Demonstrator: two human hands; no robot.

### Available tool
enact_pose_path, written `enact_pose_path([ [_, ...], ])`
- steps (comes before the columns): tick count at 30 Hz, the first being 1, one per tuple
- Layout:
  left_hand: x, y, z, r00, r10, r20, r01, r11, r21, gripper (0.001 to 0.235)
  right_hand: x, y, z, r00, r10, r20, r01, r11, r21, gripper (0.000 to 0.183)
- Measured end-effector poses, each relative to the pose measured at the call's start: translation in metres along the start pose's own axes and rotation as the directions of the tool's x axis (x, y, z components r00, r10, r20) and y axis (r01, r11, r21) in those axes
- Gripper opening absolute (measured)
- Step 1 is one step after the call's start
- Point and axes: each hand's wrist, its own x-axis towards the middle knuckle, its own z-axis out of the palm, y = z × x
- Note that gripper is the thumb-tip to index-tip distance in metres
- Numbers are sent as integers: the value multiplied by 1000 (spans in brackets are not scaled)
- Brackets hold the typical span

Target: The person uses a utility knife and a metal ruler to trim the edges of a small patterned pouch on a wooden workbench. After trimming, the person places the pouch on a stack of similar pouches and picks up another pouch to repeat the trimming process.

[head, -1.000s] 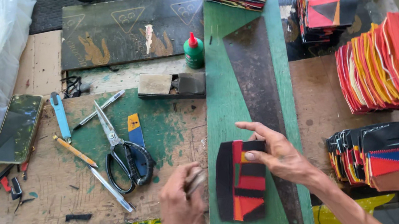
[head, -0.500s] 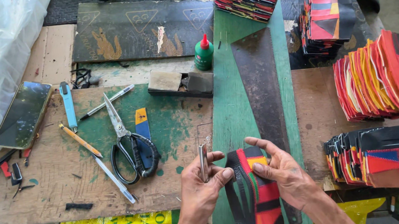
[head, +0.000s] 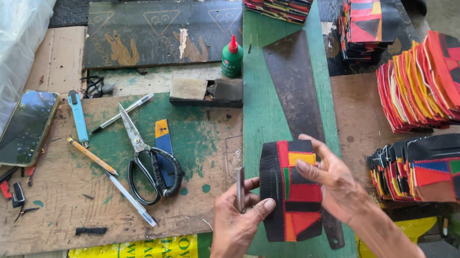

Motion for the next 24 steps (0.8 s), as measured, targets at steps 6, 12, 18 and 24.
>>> enact_pose_path([
  [6, 1, 3, -3, 1000, 6, -13, -8, 988, -154, 52, -5, 20, -1, 999, -47, 25, 46, 998, 40, 79],
  [12, -4, 3, 1, 996, -67, -63, 68, 997, 27, 57, -7, 19, -2, 993, -121, -7, 121, 993, 14, 74],
  [18, -17, -20, -8, 994, 99, 53, -109, 961, 255, 63, -28, 0, -2, 956, -281, -80, 282, 959, -3, 62],
  [24, 15, -73, -46, 973, 164, -165, -83, 907, 412, 71, -83, -60, -56, 721, -624, -302, 549, 779, -303, 50],
])
